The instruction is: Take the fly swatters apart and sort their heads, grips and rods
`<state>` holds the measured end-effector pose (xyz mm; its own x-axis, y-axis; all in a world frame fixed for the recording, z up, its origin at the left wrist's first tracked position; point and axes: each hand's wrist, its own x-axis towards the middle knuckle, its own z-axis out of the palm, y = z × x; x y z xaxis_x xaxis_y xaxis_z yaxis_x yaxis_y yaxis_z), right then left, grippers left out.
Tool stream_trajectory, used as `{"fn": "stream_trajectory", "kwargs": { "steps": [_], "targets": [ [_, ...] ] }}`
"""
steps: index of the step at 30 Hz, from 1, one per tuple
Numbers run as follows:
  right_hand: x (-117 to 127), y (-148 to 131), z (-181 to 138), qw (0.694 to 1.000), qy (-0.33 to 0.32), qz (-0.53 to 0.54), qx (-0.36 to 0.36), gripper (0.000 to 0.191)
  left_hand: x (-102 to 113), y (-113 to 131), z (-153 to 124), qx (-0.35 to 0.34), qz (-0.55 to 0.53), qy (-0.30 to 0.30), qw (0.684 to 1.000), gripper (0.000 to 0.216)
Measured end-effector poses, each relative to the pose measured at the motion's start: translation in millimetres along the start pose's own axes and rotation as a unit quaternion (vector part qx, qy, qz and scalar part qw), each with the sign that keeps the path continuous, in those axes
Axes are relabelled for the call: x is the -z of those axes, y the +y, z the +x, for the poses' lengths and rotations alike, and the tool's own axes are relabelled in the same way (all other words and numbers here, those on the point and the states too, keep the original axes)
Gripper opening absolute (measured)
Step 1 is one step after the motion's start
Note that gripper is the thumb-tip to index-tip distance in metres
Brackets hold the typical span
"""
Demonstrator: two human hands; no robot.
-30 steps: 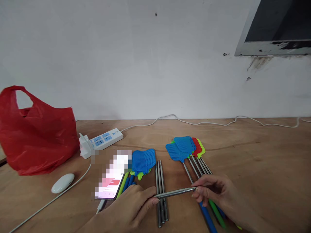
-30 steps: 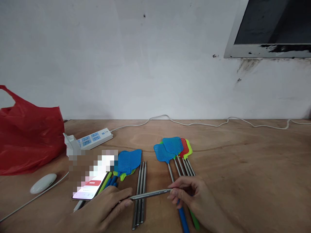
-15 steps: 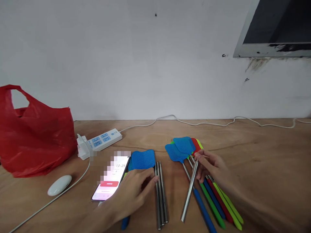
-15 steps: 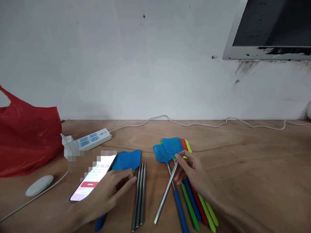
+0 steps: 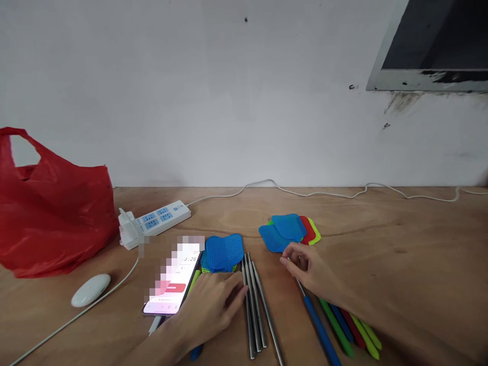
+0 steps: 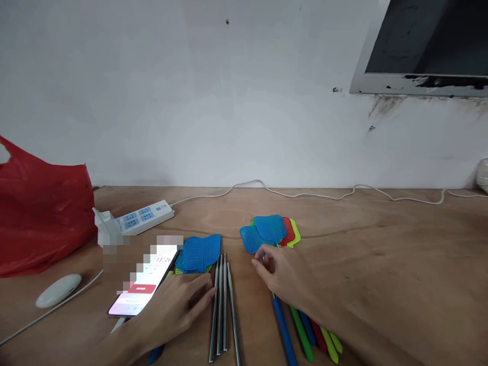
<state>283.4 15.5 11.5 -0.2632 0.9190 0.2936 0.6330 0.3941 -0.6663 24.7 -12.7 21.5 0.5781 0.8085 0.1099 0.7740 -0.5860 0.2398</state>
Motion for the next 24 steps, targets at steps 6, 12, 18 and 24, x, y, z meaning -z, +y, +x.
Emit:
{"fn": "stream_trajectory", "kwargs": {
  "steps": [6, 12, 18, 24],
  "targets": [
    [-2, 2, -17, 0.987, 0.007, -0.133, 0.088, 0.033, -2, 4, -4, -0.070, -0.013, 0.026, 0.997, 0.018],
    [-4, 14, -17, 0.990, 0.055, -0.112, 0.072, 0.036, 3, 11, -8, -0.124, 0.015, -0.005, 0.992, 0.033],
    [-4, 9, -17, 0.989, 0.065, -0.117, 0.059, 0.036, 1, 11, -10, -0.155, 0.016, -0.044, 0.987, 0.043],
    [-4, 6, -18, 0.990, 0.057, -0.115, 0.063, 0.037, -4, 6, -12, -0.166, -0.011, -0.038, 0.985, 0.046]
  ]
}}
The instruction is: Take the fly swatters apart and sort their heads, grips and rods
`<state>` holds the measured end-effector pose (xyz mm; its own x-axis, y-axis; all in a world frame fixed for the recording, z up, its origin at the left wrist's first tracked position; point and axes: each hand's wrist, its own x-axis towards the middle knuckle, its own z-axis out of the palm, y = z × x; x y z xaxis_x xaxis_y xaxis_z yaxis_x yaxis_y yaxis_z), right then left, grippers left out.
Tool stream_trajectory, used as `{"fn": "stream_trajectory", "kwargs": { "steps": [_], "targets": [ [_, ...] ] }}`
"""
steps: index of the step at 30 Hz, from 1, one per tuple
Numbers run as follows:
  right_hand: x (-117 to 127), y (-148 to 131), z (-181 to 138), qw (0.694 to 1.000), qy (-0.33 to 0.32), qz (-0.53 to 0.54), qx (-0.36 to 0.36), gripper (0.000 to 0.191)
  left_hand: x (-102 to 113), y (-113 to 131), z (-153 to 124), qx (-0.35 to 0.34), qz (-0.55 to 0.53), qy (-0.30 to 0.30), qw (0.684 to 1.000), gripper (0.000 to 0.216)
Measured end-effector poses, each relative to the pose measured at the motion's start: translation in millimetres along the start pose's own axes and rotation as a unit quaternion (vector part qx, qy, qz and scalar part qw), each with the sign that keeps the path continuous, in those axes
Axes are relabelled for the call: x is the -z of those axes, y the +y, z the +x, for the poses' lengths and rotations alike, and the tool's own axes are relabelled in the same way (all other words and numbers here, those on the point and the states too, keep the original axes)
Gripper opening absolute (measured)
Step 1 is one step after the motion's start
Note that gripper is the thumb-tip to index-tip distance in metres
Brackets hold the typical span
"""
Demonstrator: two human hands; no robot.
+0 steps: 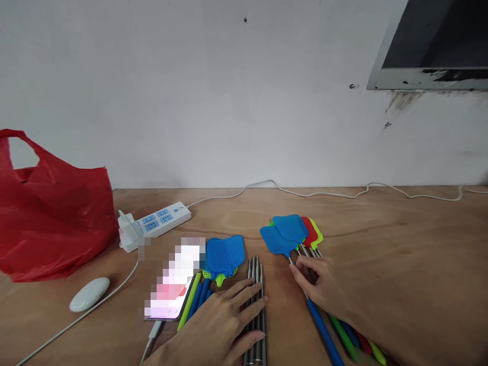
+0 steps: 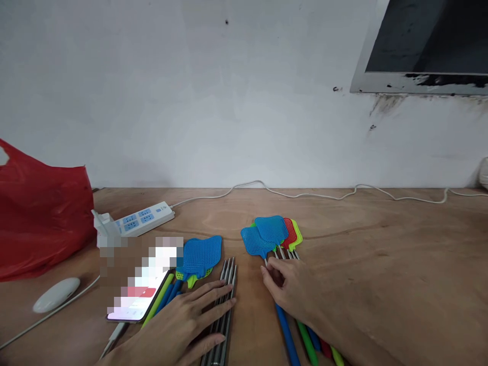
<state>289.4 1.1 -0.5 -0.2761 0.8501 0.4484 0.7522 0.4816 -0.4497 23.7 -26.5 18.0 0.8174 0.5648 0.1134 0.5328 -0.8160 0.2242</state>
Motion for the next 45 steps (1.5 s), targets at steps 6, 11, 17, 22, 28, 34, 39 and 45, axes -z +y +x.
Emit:
{"fn": "stream_trajectory", "kwargs": {
  "steps": [6, 11, 17, 22, 28, 34, 39, 45],
  "targets": [
    [-2, 4, 0, 1.000, 0.001, -0.020, 0.024, 0.035, 2, 2, 4, 0.013, -0.003, -0.002, 1.000, 0.045],
    [5, 4, 0, 0.997, -0.028, -0.070, 0.026, 0.032, 2, 4, 6, 0.030, -0.015, -0.002, 0.999, 0.047],
    [8, 4, -2, 0.989, -0.074, -0.124, 0.034, 0.032, -5, 3, 7, 0.039, -0.017, 0.024, 0.999, 0.050],
    [4, 8, -3, 0.983, -0.093, -0.154, 0.044, 0.028, -7, 1, 7, 0.036, 0.003, 0.011, 0.999, 0.051],
    [4, 6, -3, 0.980, -0.101, -0.169, 0.041, 0.030, -6, 2, 8, 0.032, 0.005, 0.011, 0.999, 0.049],
    [3, 6, -4, 0.975, -0.099, -0.195, 0.026, 0.028, -7, 3, 8, 0.034, -0.006, 0.019, 0.999, 0.048],
    [2, 10, -4, 0.976, -0.110, -0.188, 0.018, 0.024, -4, 0, 6, 0.048, -0.019, 0.010, 0.999, 0.045],
    [3, 11, -5, 0.978, -0.119, -0.170, 0.013, 0.022, 2, -3, 4, 0.078, -0.007, -0.051, 0.996, 0.082]
  ]
}}
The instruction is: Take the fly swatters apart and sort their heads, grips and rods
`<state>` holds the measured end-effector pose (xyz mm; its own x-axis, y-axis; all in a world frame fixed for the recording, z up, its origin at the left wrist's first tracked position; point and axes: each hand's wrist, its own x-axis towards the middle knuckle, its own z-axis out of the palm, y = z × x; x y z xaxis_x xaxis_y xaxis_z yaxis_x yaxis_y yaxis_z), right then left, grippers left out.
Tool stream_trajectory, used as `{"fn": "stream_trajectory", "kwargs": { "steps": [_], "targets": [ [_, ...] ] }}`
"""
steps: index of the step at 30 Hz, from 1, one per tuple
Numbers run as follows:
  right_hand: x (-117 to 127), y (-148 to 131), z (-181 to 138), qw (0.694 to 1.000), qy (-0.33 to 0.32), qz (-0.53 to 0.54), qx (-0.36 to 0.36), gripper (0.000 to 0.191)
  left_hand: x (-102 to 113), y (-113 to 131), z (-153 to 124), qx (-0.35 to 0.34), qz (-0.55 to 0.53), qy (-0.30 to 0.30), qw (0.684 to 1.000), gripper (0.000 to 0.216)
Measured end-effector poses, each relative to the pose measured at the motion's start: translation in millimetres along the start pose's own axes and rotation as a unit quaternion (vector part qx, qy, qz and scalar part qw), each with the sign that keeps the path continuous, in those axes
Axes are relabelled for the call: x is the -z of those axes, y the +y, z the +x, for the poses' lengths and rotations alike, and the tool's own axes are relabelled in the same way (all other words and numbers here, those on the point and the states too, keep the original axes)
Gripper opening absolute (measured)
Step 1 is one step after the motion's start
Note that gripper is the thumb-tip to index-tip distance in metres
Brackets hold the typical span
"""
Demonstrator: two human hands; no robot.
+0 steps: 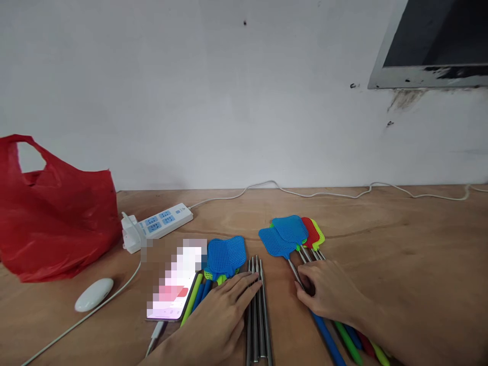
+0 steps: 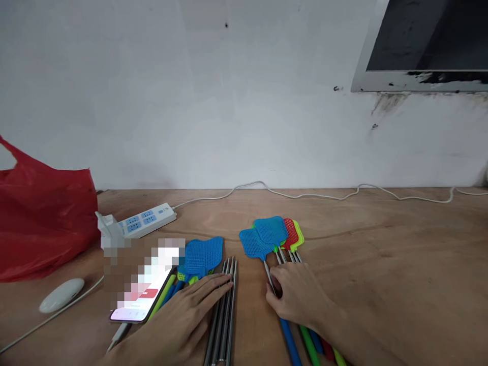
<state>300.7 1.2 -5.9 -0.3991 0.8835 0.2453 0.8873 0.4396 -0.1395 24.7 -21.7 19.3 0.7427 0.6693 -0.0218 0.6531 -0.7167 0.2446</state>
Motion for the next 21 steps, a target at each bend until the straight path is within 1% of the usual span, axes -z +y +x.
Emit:
{"fn": "stream_trajectory", "kwargs": {
  "steps": [2, 6, 11, 16, 21],
  "targets": [
    [1.1, -1.1, -0.5, 1.000, -0.005, 0.011, 0.002, 0.022, -0.7, -1.2, -0.4, -0.003, 0.001, -0.002, 1.000, 0.079],
    [2.9, -4.1, -0.6, 0.999, -0.003, 0.036, 0.012, 0.024, -4.4, -3.7, -1.0, -0.012, -0.001, 0.019, 1.000, 0.072],
    [4.4, -7.3, 0.1, 0.996, 0.003, 0.082, 0.023, 0.024, -7.1, -5.7, -0.3, -0.025, -0.008, 0.040, 0.999, 0.071],
    [5.7, -7.3, 0.4, 0.994, 0.020, 0.106, 0.013, 0.026, -6.0, -5.4, 0.6, -0.044, -0.005, 0.043, 0.998, 0.069],
    [3.3, -5.7, 0.8, 0.992, 0.044, 0.118, 0.001, 0.027, -3.8, -3.9, 1.6, -0.048, 0.002, 0.048, 0.998, 0.068]
  ]
}}
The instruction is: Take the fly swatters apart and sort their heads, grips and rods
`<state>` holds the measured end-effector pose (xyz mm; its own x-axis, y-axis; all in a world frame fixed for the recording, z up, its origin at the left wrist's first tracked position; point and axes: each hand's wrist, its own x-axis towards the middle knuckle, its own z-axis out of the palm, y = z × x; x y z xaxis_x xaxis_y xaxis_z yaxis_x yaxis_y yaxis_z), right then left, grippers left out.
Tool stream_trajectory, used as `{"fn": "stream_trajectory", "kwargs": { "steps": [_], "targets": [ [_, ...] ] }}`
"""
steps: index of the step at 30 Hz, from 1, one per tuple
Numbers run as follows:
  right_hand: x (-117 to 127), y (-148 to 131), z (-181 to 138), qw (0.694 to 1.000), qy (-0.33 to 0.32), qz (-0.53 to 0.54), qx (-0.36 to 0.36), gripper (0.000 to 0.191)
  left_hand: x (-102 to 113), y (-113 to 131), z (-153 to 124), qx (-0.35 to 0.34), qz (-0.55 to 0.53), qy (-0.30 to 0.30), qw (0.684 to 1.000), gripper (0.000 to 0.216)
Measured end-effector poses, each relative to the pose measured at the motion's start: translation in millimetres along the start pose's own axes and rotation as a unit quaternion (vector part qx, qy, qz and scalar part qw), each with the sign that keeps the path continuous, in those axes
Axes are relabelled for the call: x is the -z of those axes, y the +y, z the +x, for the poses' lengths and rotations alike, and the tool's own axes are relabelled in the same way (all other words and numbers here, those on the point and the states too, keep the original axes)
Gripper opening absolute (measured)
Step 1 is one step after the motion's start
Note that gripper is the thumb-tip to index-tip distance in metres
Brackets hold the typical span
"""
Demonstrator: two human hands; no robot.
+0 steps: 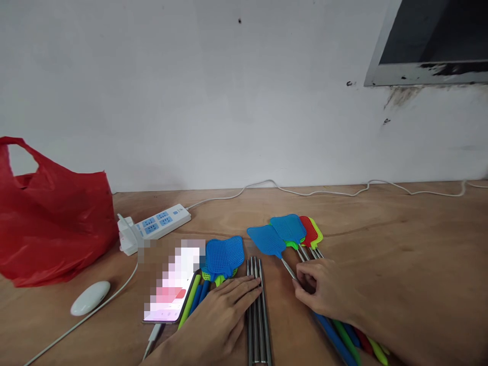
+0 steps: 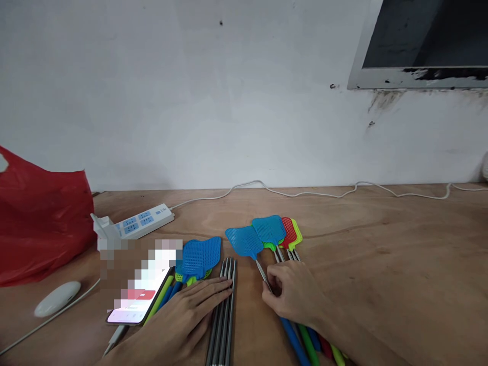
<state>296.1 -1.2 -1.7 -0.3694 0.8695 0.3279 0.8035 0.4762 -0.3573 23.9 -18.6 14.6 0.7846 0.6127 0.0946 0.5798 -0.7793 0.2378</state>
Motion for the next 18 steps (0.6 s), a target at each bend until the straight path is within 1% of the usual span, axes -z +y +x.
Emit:
{"fn": "stream_trajectory", "kwargs": {
  "steps": [7, 9, 13, 18],
  "targets": [
    [-3, -2, 2, 0.993, 0.031, 0.102, -0.045, 0.029, 1, 1, 1, 0.000, -0.006, 0.000, 1.000, 0.066],
    [-3, -1, 2, 0.990, 0.035, 0.127, -0.047, 0.029, -1, 1, 0, 0.008, -0.002, -0.002, 1.000, 0.066],
    [-4, 0, 2, 0.988, 0.049, 0.142, -0.045, 0.030, -6, -2, -2, 0.021, 0.004, 0.005, 1.000, 0.063],
    [-7, 3, 1, 0.985, 0.055, 0.159, -0.041, 0.030, -9, -4, -2, 0.012, 0.001, 0.020, 1.000, 0.060]
  ]
}}
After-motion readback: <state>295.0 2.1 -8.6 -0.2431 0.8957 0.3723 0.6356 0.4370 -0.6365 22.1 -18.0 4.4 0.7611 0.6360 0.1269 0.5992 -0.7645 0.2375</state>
